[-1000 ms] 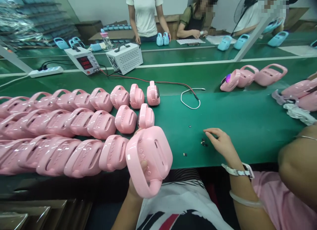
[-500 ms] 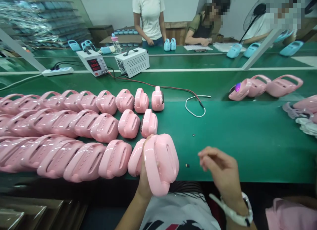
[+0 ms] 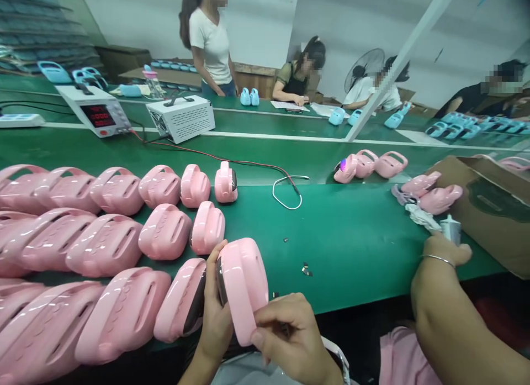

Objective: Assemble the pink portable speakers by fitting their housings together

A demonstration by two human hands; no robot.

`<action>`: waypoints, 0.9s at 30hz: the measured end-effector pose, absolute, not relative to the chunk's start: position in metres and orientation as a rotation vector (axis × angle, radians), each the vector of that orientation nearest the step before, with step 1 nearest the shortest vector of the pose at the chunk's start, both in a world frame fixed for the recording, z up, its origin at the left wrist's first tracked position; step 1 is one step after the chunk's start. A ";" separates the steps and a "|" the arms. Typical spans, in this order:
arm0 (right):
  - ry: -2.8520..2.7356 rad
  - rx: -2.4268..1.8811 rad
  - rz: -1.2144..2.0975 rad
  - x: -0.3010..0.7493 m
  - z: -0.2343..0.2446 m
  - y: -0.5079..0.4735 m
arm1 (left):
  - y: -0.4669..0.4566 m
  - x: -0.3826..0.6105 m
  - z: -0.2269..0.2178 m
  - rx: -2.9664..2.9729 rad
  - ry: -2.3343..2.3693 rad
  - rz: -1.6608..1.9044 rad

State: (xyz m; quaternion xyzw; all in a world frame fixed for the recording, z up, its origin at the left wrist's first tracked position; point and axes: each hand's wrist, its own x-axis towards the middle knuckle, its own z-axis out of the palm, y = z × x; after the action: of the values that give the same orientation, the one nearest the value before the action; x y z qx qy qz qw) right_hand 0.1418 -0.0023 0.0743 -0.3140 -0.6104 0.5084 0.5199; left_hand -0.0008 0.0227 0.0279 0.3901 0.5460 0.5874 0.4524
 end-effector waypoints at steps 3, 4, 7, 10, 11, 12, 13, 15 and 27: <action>-1.489 -0.755 1.171 0.141 0.078 -0.003 | 0.021 0.001 0.034 0.953 1.320 1.412; -1.513 -0.765 1.136 0.141 0.079 -0.003 | 0.020 0.002 0.038 0.934 1.311 1.420; -1.602 -0.803 1.007 0.142 0.086 -0.005 | 0.014 0.008 0.048 0.887 1.277 1.454; -1.660 -0.831 0.921 0.143 0.090 -0.006 | 0.010 0.011 0.053 0.907 1.257 1.474; -1.672 -0.831 0.916 0.143 0.090 -0.006 | 0.009 0.011 0.053 0.927 1.260 1.479; -1.681 -0.830 0.915 0.143 0.090 -0.007 | 0.009 0.010 0.053 0.952 1.266 1.483; -1.691 -0.826 0.914 0.144 0.090 -0.007 | 0.008 0.010 0.052 0.983 1.275 1.485; -1.705 -0.832 0.894 0.144 0.090 -0.008 | 0.009 0.009 0.051 1.040 1.306 1.479; -1.768 -0.897 0.751 0.149 0.089 -0.007 | 0.011 0.013 0.047 0.997 1.270 1.465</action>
State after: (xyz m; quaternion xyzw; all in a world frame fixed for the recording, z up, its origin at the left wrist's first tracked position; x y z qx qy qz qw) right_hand 0.1494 -0.0071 0.0888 -0.3691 -0.7275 0.3092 0.4889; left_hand 0.0126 0.0107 0.0467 0.4055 0.5166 0.5959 0.4621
